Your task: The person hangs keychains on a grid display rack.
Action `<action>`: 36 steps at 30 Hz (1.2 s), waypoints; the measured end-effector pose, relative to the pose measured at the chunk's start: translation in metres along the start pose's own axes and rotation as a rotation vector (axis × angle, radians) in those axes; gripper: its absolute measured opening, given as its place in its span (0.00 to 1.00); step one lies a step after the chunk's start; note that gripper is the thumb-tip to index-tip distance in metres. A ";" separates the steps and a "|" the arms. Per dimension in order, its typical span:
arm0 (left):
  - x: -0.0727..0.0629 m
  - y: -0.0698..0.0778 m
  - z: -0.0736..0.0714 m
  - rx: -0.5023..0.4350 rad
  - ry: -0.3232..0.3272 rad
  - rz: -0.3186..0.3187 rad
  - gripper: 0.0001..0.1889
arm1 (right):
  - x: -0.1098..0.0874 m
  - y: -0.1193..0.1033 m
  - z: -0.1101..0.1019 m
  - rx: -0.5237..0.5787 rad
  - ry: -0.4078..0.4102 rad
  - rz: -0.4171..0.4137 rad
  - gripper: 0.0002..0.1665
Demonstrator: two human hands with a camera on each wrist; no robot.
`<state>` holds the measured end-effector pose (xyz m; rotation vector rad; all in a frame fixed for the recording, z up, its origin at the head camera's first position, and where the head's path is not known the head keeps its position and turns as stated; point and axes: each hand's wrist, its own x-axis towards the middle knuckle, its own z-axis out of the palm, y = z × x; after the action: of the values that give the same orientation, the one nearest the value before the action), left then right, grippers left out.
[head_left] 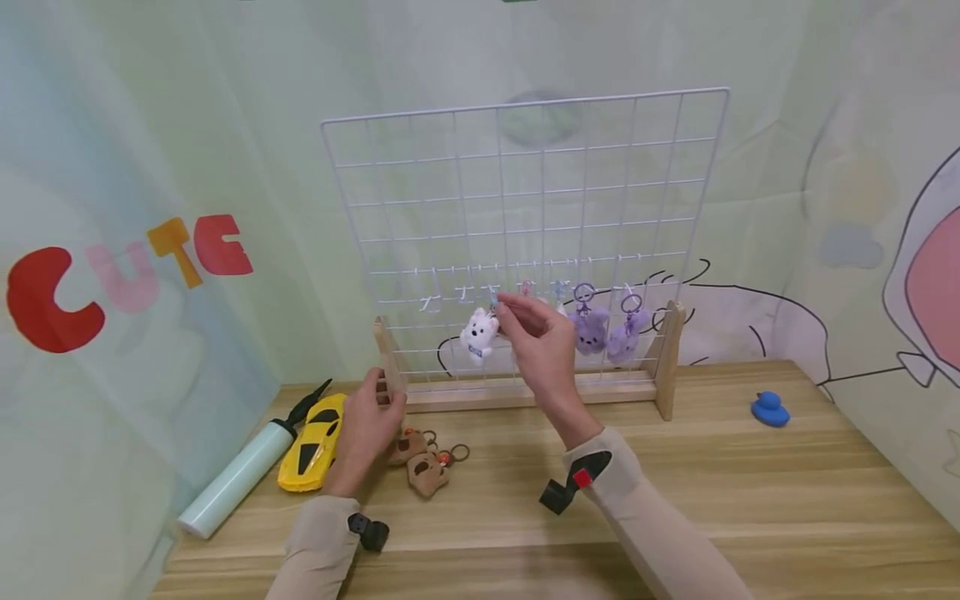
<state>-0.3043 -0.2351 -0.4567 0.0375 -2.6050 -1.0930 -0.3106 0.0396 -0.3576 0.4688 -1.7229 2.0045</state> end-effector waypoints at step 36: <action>0.000 0.001 -0.004 -0.020 -0.038 -0.028 0.23 | -0.044 0.044 -0.204 -0.433 0.247 -0.009 0.18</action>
<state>-0.3034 -0.2368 -0.4535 0.0498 -2.6347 -1.1398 -0.2905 0.2302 -0.4504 0.0779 -1.9126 1.5403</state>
